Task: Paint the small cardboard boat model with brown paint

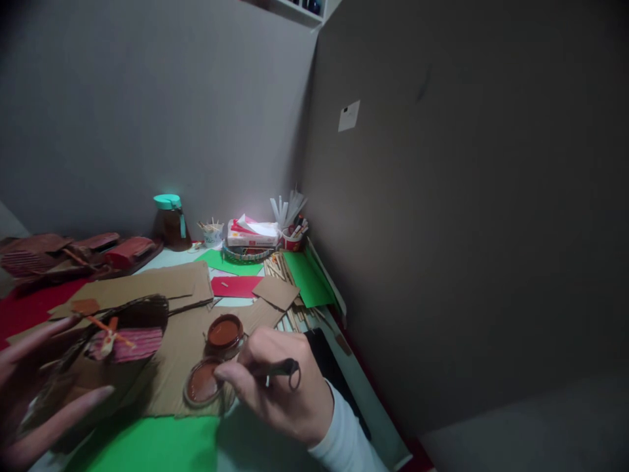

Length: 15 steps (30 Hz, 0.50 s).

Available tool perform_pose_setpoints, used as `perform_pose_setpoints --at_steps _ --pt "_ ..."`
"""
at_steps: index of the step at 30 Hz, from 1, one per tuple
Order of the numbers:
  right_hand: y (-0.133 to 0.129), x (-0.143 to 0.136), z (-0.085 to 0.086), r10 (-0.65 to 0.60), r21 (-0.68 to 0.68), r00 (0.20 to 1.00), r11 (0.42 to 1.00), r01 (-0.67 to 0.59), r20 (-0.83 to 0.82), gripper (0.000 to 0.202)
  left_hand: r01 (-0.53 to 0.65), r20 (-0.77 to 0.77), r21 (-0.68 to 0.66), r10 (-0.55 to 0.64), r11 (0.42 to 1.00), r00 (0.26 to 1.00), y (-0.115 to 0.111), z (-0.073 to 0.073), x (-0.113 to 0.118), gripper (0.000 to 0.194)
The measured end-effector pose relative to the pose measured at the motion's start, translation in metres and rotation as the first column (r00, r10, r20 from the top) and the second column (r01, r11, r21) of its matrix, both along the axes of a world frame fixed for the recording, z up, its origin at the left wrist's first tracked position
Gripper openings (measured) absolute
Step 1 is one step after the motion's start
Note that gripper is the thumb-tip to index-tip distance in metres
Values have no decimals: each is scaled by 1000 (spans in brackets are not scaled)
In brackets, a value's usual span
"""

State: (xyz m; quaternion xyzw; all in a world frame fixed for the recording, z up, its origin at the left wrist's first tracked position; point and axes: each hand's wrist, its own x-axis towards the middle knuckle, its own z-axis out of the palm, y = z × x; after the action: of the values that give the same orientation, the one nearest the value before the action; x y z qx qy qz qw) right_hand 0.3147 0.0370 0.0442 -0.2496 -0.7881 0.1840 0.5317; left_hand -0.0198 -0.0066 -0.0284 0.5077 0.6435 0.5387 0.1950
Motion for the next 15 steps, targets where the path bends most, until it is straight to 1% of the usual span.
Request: perform_pose_setpoints --at_steps 2,5,8,10,12,15 --pt "-1 -1 1 -24 -3 1000 1000 24 -3 42 -7 26 -39 8 999 1000 -1 2 2 102" --pt "-4 -2 4 -33 -37 999 999 34 31 41 -2 12 -67 3 998 1000 -3 5 6 100" --pt "-5 -2 4 -47 -47 999 998 48 22 40 0 44 -67 3 998 999 -2 6 8 98" --pt "-4 -3 2 -61 -56 998 997 61 -5 40 10 73 -48 -7 999 997 -2 7 9 94" --pt "-3 -4 2 -42 -76 999 996 42 5 41 19 73 -3 -19 1000 997 -3 9 11 86" --pt "-3 -4 4 -2 -120 999 993 6 34 41 15 11 77 -16 997 1000 -6 17 18 74"
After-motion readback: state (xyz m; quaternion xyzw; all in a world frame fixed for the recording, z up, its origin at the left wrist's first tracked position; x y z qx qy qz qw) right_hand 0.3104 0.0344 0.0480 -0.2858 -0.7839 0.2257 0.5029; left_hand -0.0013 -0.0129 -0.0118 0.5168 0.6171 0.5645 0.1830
